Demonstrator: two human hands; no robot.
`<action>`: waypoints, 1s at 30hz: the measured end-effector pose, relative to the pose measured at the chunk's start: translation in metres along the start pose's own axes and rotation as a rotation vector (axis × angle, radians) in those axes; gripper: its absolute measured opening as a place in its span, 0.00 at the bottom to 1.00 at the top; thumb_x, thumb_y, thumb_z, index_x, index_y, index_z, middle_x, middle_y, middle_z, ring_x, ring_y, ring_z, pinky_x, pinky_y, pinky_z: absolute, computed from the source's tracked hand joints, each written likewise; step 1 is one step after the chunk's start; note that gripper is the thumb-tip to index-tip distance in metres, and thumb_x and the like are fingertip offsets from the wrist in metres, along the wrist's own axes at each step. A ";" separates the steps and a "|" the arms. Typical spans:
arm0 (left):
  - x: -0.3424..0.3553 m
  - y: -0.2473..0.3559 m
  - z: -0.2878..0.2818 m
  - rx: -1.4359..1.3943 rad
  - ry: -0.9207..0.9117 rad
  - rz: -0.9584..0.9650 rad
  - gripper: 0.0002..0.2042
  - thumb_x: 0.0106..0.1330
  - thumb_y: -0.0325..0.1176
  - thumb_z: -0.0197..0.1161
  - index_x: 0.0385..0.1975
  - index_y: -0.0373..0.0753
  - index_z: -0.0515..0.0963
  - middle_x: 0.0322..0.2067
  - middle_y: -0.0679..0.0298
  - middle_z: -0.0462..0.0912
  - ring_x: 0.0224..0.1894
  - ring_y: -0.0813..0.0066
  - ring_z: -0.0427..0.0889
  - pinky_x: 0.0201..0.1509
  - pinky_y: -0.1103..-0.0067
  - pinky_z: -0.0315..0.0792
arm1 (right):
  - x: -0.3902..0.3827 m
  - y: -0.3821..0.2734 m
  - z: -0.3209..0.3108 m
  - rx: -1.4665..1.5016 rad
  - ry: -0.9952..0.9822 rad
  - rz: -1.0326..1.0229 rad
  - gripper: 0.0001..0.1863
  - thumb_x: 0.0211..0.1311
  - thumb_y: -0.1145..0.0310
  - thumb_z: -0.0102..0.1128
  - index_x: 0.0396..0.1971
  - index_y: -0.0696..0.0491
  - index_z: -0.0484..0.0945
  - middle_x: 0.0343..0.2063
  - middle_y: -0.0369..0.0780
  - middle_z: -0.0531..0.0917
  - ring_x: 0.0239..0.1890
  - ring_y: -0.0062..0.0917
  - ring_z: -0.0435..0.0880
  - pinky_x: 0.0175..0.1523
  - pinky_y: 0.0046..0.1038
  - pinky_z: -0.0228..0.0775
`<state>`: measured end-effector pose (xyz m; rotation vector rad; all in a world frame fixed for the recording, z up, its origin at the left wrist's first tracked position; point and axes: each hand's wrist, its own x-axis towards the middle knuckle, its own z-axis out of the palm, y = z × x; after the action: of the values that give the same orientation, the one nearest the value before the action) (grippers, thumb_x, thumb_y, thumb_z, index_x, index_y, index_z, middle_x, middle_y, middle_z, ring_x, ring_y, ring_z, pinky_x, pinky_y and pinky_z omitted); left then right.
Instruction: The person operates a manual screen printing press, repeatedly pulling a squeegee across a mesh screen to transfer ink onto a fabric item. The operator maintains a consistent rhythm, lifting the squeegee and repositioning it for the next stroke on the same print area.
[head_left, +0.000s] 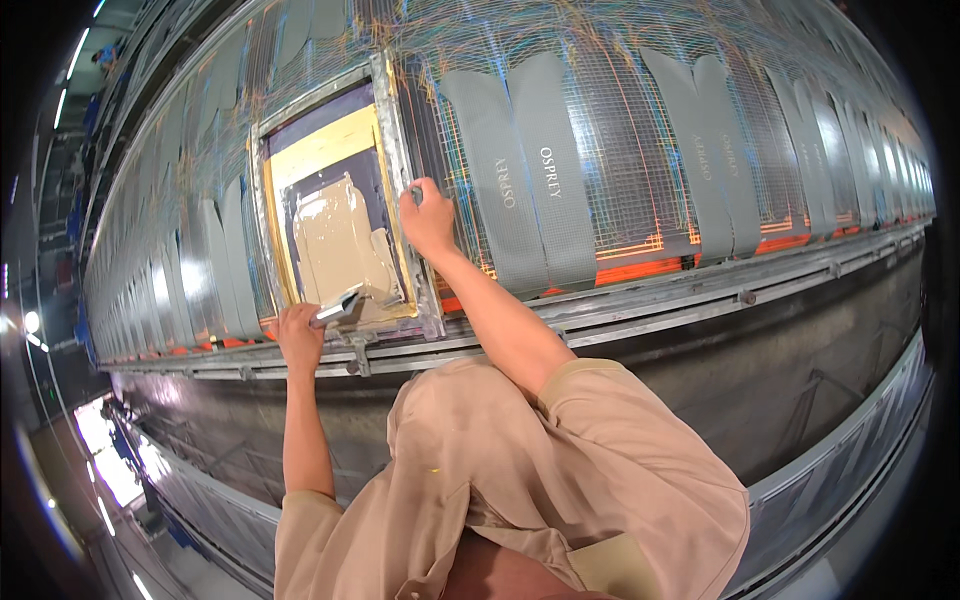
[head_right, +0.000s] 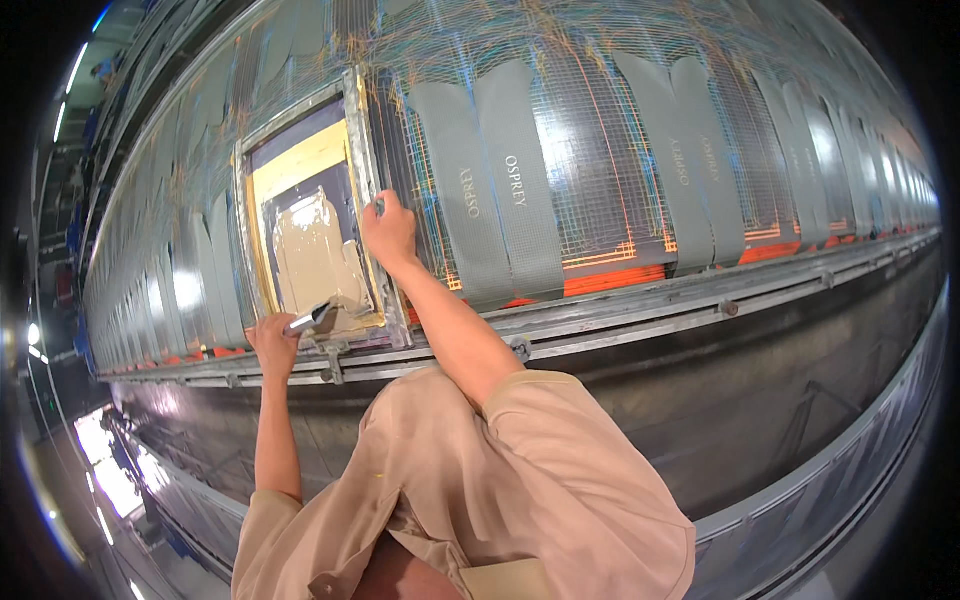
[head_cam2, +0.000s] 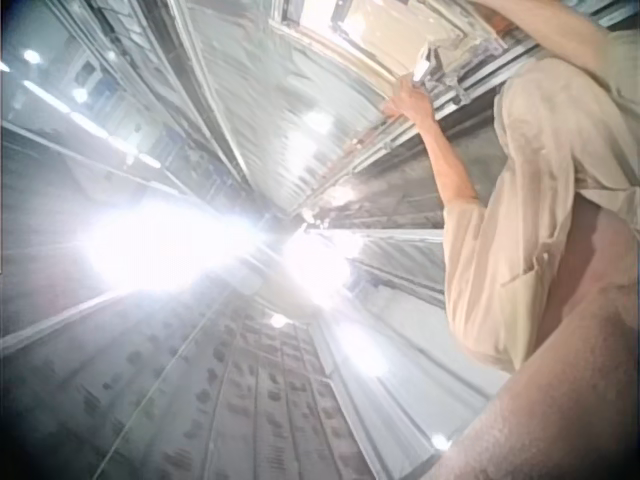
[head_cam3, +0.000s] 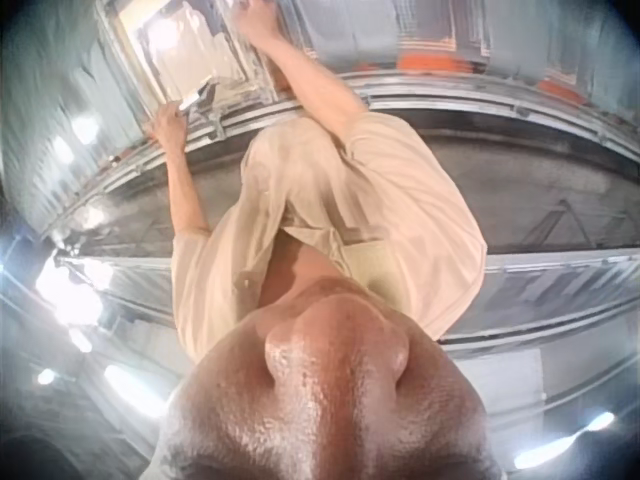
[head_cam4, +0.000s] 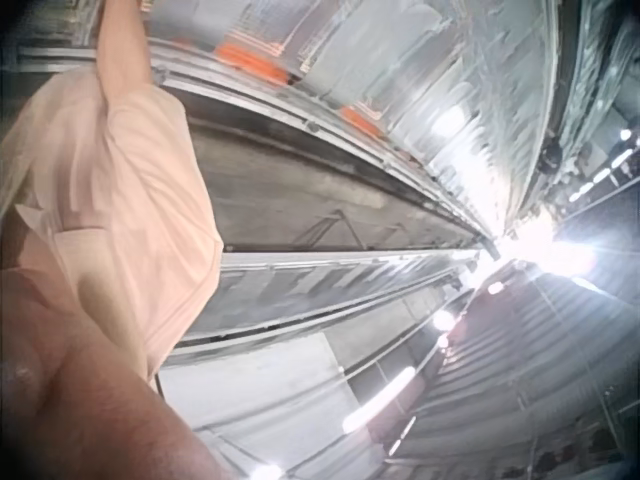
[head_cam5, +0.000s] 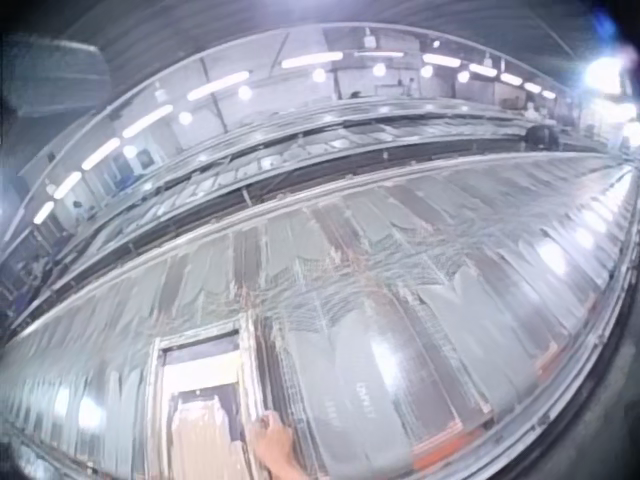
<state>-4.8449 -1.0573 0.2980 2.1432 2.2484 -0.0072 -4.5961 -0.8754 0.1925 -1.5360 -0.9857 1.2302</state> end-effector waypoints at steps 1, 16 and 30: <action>0.002 0.005 0.000 0.043 -0.032 -0.049 0.15 0.50 0.23 0.70 0.39 0.45 0.85 0.40 0.66 0.87 0.48 0.62 0.81 0.54 0.65 0.66 | 0.000 0.000 -0.002 -0.009 -0.018 -0.011 0.12 0.63 0.63 0.60 0.42 0.54 0.80 0.18 0.49 0.82 0.25 0.47 0.84 0.36 0.46 0.73; 0.002 0.012 0.005 0.111 -0.116 -0.214 0.14 0.56 0.26 0.72 0.43 0.45 0.85 0.42 0.64 0.86 0.53 0.59 0.79 0.58 0.62 0.63 | -0.001 -0.004 -0.008 0.054 -0.060 0.019 0.14 0.61 0.63 0.60 0.44 0.52 0.80 0.19 0.49 0.82 0.27 0.48 0.85 0.41 0.46 0.74; -0.002 0.010 0.009 0.086 -0.042 -0.204 0.14 0.56 0.26 0.72 0.42 0.47 0.85 0.42 0.66 0.86 0.52 0.58 0.80 0.56 0.61 0.65 | -0.001 -0.003 -0.009 0.007 -0.106 -0.008 0.15 0.61 0.67 0.59 0.47 0.56 0.78 0.19 0.50 0.82 0.25 0.48 0.84 0.38 0.47 0.74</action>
<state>-4.8345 -1.0593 0.2890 1.9206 2.4736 -0.1558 -4.5876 -0.8774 0.1962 -1.4725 -1.0532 1.3194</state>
